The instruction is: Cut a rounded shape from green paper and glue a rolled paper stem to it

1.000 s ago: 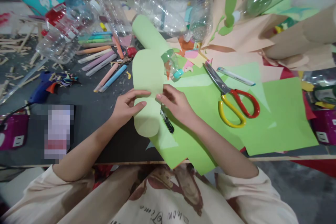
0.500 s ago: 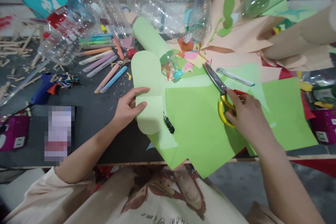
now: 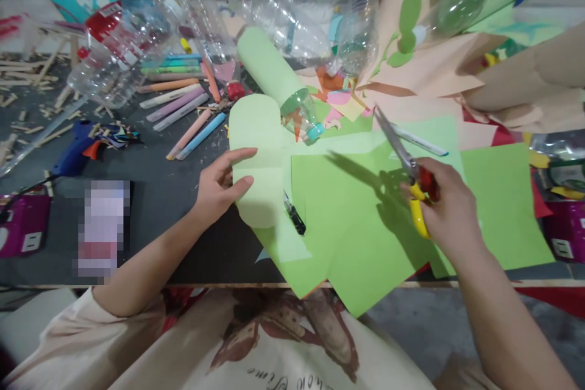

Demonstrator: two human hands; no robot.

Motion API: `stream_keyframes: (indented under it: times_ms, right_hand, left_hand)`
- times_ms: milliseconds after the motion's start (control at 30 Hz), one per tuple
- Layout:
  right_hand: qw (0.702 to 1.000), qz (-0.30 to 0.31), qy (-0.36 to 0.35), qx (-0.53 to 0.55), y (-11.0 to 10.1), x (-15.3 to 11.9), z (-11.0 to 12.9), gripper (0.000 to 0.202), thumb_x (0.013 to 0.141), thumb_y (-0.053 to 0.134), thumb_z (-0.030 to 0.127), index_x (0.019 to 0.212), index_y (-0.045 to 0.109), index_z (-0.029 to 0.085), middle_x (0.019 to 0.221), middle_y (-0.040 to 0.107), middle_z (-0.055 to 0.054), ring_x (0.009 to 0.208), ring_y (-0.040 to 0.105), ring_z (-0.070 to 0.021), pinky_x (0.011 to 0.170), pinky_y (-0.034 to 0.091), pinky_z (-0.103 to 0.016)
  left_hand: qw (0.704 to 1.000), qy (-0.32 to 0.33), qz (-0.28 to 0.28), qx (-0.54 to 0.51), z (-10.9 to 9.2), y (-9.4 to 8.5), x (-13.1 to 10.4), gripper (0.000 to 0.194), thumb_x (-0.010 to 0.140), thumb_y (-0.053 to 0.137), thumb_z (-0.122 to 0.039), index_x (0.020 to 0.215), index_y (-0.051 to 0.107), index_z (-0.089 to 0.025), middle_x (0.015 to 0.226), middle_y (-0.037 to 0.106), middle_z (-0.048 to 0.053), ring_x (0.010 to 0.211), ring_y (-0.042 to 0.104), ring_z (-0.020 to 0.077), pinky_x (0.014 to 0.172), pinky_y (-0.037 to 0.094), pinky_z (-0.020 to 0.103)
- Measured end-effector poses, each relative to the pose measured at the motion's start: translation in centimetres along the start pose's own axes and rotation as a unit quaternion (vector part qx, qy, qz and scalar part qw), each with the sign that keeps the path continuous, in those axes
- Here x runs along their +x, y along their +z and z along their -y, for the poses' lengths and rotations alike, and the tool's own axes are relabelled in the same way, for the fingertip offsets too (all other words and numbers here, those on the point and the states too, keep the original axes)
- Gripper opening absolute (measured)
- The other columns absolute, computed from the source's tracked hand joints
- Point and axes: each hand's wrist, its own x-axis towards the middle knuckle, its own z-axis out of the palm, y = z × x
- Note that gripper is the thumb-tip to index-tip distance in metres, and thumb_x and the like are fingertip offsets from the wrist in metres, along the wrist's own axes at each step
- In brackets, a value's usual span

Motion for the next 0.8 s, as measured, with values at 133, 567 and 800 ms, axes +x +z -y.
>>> stream_keyframes:
  times_ms: [133, 567, 800]
  right_hand:
    - [0.997, 0.058, -0.040, 0.041, -1.2, -0.7, 2.9, 0.043, 0.082, 0.053, 0.068, 0.091, 0.055, 0.026, 0.077, 0.059, -0.002, 0.059, 0.053, -0.0188, 0.057, 0.045, -0.031]
    - [0.953, 0.228, -0.201, -0.001, -3.5, 1.9, 4.8, 0.072, 0.080, 0.037, 0.084, 0.101, 0.068, 0.022, 0.077, 0.068, -0.007, 0.058, 0.061, -0.0225, 0.052, 0.045, -0.032]
    - [0.943, 0.271, -0.193, 0.001, -2.9, 2.1, 4.7, 0.077, 0.081, 0.038, 0.083, 0.110, 0.070, 0.020, 0.092, 0.073, -0.014, 0.068, 0.065, -0.0263, 0.058, 0.048, -0.034]
  left_hand:
    - [1.000, 0.011, -0.010, -0.023, 0.3, 0.2, -0.3, 0.043, 0.084, 0.060, -0.029, 0.126, 0.058, -0.022, 0.129, 0.063, 0.009, 0.086, 0.066, 0.0138, 0.067, 0.055, 0.022]
    - [0.997, 0.070, 0.035, 0.014, 1.3, 0.0, -0.6, 0.056, 0.090, 0.057, -0.046, 0.142, 0.043, -0.029, 0.142, 0.052, 0.011, 0.103, 0.064, 0.0216, 0.077, 0.058, 0.030]
    - [0.998, 0.046, 0.045, 0.020, 0.9, 0.2, -0.7, 0.058, 0.089, 0.057, -0.049, 0.142, 0.045, -0.028, 0.144, 0.051, 0.011, 0.115, 0.061, 0.0249, 0.087, 0.057, 0.033]
